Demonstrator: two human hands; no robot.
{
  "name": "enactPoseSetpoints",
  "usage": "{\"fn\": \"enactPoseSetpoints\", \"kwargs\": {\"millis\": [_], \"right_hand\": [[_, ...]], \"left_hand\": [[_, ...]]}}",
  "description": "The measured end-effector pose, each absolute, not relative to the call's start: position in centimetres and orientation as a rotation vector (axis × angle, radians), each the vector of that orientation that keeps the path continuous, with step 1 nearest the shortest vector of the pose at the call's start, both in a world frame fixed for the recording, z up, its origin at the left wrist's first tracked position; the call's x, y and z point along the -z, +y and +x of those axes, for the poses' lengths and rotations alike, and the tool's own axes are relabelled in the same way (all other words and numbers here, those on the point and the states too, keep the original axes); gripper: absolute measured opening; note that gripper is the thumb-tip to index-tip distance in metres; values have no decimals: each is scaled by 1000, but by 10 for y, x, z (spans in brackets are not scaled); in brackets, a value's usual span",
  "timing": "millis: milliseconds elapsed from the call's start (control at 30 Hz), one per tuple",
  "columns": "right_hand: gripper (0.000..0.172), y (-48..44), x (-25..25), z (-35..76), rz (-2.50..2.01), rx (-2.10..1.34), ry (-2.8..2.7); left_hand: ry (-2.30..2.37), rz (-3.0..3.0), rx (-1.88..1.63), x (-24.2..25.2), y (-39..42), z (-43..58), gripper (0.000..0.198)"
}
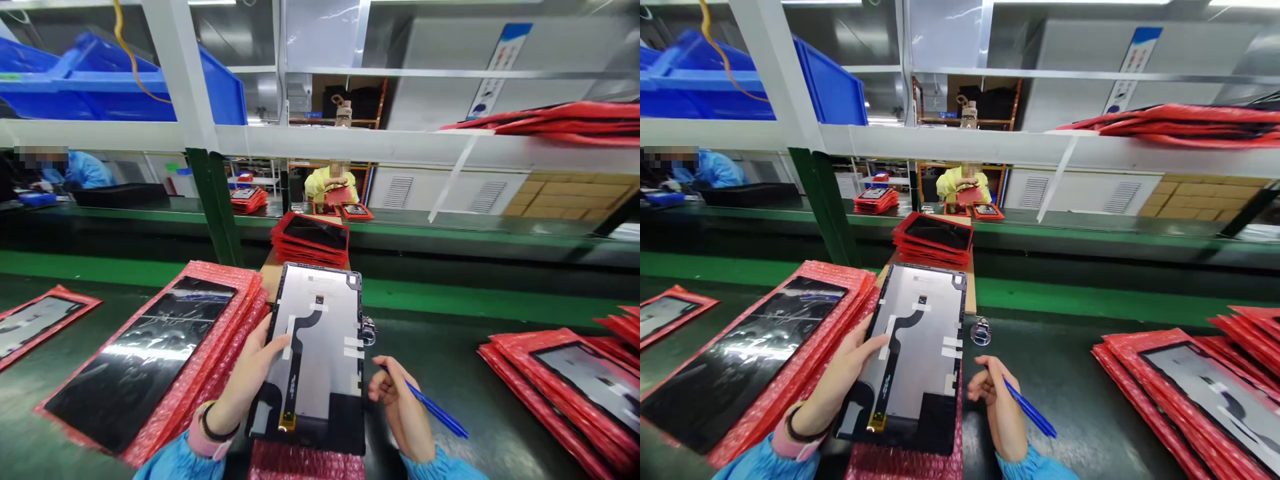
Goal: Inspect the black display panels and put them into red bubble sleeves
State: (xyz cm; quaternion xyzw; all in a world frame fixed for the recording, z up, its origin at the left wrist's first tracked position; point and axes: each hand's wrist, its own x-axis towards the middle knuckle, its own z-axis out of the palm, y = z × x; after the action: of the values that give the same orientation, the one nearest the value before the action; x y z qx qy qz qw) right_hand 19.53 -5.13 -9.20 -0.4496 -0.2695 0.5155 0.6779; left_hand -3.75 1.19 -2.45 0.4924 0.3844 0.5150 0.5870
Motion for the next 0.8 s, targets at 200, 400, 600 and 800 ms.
{"fn": "enactPoseSetpoints", "kwargs": {"millis": [200, 400, 600, 800], "right_hand": [[35, -54, 41, 194, -982, -1136, -757], [25, -50, -5, 193, -1051, -857, -1101], [20, -37, -34, 181, -1253, -584, -1143], [29, -23, -29, 184, -1090, -781, -944]], "left_hand": [[806, 1206, -1265, -1, 11, -28, 44], [710, 1256, -1297, -17, 18, -21, 39], [685, 1280, -1300, -36, 30, -15, 40], [663, 1191, -1242, -46, 49, -15, 44]]}}
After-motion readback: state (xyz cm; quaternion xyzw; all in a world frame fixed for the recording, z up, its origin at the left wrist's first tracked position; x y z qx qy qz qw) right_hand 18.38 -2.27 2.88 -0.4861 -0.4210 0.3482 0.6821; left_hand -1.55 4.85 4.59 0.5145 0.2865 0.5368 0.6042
